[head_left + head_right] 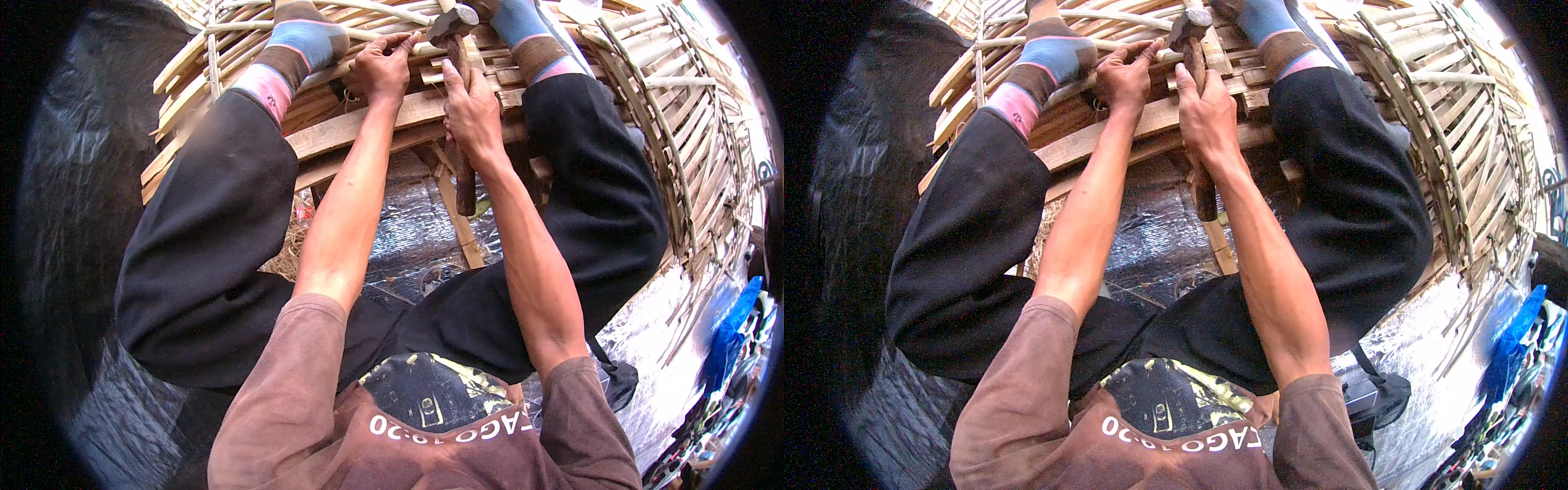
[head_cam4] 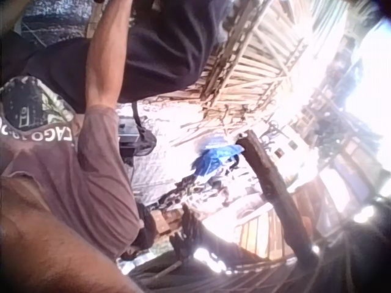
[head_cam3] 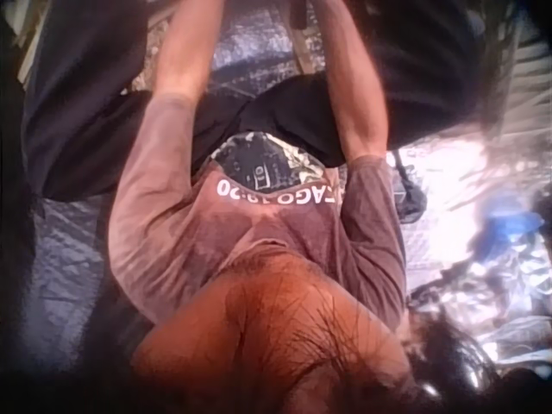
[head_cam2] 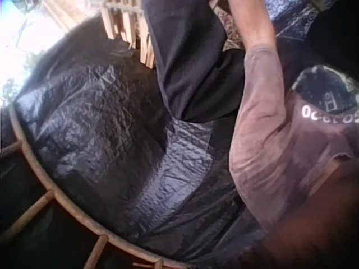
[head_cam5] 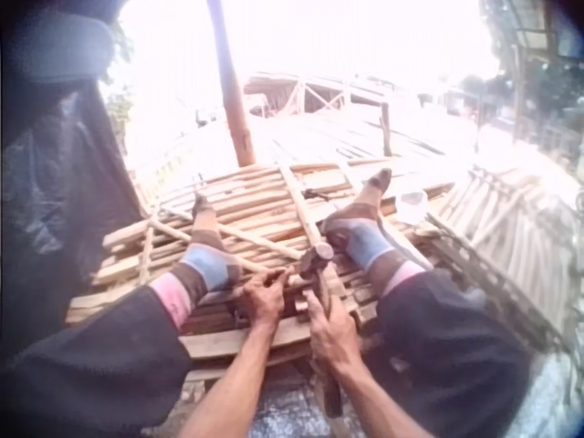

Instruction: The person assembles a wood and bamboo structure, using a hammer to drive small nails into the wooden slats and arranging thin wood strips by hand. The person also handles a large knife and moves wood pieces into position while seated.

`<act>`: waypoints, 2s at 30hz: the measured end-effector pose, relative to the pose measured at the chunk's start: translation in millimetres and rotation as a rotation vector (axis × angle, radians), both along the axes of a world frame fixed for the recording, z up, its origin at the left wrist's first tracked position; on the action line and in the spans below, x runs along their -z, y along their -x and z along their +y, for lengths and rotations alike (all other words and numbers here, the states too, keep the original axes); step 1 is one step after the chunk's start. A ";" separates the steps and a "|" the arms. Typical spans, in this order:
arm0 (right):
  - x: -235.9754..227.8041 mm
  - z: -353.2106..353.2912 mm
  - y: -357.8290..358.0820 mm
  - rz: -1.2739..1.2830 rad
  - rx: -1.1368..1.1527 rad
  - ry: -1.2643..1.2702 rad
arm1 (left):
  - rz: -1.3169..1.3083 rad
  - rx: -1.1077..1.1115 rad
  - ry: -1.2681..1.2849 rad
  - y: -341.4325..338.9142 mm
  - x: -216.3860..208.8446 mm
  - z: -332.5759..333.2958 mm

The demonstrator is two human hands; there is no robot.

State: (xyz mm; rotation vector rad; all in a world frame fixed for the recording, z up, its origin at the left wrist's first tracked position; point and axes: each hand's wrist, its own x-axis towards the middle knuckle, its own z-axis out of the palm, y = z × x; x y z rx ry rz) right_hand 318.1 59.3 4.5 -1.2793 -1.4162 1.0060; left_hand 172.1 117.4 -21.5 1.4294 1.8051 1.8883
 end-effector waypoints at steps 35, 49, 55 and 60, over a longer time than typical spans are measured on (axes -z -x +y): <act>-21.0 -1.0 9.4 -0.288 -0.072 -0.203 | -0.203 0.188 -0.126 -0.7 23.6 6.8; -37.6 -10.7 11.9 -0.380 -0.070 -0.231 | 0.425 -0.426 0.005 -2.1 17.2 -3.2; -60.3 -10.5 19.0 -0.261 -0.100 -0.430 | 0.083 -0.032 -0.137 7.8 17.5 5.3; -37.4 -4.4 7.1 -0.386 -0.007 -0.213 | 0.393 -0.363 0.150 -10.8 6.0 -6.1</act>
